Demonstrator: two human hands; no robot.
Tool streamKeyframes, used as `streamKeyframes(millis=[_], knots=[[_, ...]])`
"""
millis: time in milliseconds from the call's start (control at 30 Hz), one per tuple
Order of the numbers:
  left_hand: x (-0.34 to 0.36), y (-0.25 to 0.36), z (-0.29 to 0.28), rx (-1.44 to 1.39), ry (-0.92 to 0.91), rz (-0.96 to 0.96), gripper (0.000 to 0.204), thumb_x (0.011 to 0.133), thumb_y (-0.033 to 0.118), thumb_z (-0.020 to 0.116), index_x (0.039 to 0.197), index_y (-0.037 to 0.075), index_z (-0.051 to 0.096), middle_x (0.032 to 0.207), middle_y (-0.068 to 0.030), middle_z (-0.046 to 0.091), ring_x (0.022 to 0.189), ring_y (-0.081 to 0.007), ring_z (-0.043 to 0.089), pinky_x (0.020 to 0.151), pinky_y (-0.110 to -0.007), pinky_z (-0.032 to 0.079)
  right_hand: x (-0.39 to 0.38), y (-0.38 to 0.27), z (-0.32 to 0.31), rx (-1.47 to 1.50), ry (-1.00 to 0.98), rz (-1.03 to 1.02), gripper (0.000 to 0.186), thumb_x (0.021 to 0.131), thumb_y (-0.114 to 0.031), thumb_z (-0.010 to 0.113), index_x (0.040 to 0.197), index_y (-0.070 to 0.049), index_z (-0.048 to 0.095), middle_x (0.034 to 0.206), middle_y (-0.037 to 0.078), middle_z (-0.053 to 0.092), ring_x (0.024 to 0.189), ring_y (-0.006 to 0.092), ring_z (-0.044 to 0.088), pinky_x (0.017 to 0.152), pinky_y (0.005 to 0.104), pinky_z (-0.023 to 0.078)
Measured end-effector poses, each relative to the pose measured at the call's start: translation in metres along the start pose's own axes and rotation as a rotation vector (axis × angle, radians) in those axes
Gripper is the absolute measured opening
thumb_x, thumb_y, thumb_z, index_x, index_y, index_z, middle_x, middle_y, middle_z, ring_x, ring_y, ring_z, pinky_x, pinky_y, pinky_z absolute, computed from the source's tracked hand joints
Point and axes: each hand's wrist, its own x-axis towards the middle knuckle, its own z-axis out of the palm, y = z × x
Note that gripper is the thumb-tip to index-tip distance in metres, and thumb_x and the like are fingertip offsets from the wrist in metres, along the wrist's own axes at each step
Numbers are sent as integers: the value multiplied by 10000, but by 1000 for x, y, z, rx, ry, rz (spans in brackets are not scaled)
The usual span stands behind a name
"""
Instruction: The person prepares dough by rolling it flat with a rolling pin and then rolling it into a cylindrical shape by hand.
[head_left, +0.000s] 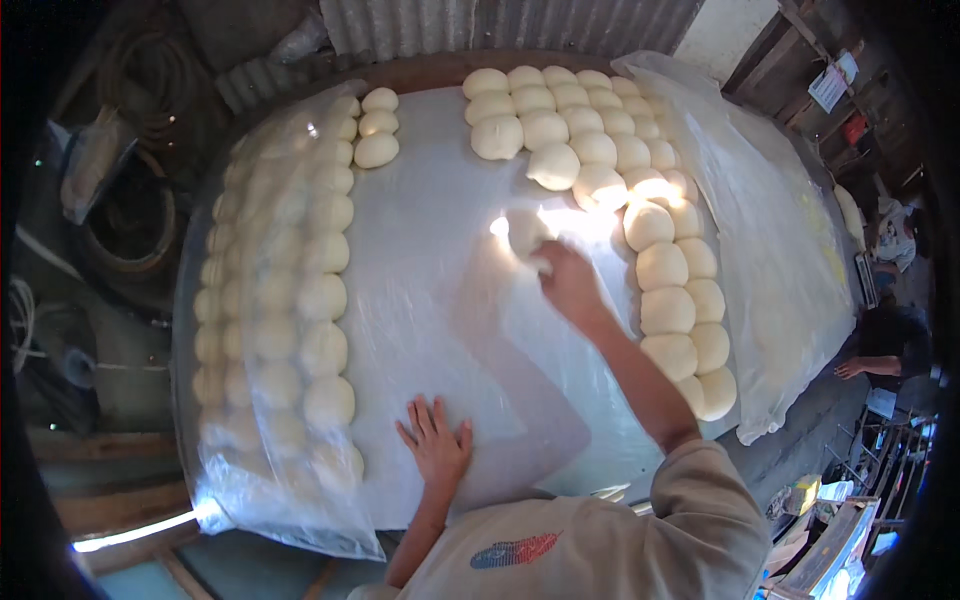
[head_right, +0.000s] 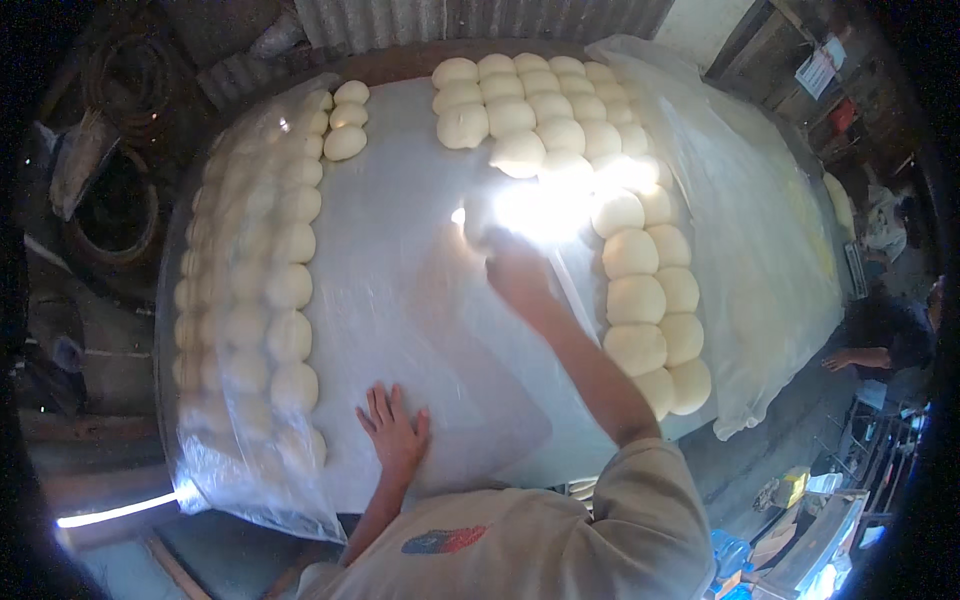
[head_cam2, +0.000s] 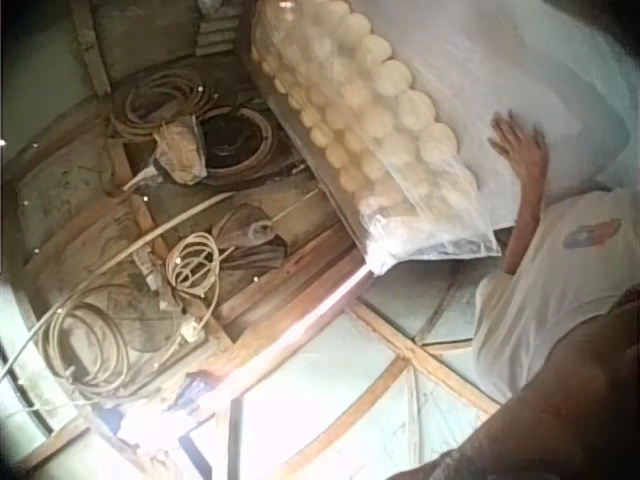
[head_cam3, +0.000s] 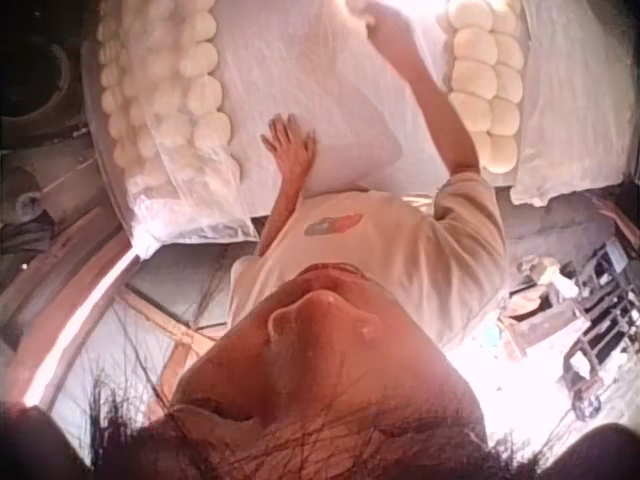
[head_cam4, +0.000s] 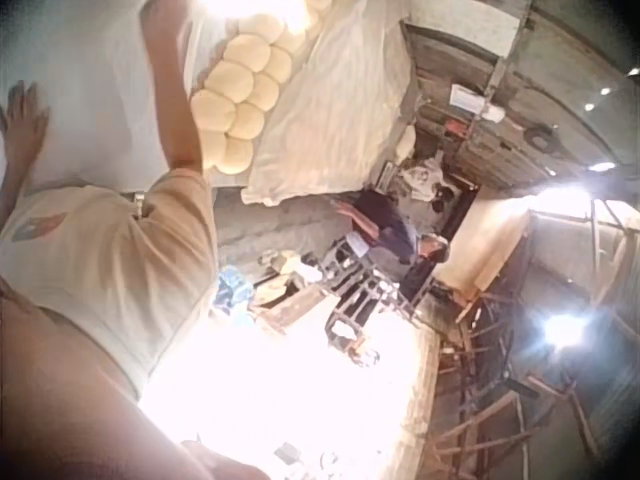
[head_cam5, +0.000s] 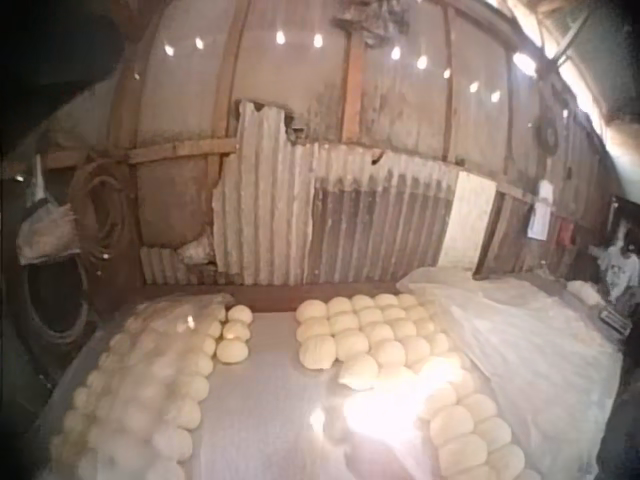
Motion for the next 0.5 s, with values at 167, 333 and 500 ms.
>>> streamKeyframes(millis=[167, 333, 500], knots=[[-41, 29, 5, 37, 47, 29, 631, 906, 441, 518, 1372, 23, 430, 1485, -240, 311, 1412, -372, 233, 1123, -611, 106, -148, 8, -18, 211, -144, -6, 266, 696, 47, 630, 933, -71, 654, 1104, 108, 633, 1027, 313, 594, 853, 419, 503], [-69, 37, 20, 42, 85, 26, 623, 913, 432, 517, 1377, 26, 424, 1485, -229, 318, 1409, -369, 241, 1125, -603, 111, -161, 9, -66, 195, 12, -141, 264, 713, -15, 663, 973, -59, 648, 1173, 114, 616, 1100, 321, 571, 901, 413, 486], [-87, 32, 34, -25, 136, 59, 577, 916, 390, 539, 1367, 45, 438, 1483, -198, 333, 1404, -354, 257, 1128, -594, 121, -263, -9, -78, -115, -296, -265, 531, 786, -203, 685, 1288, -114, 536, 1342, 202, 500, 1227, 386, 479, 1022, 487, 389]])
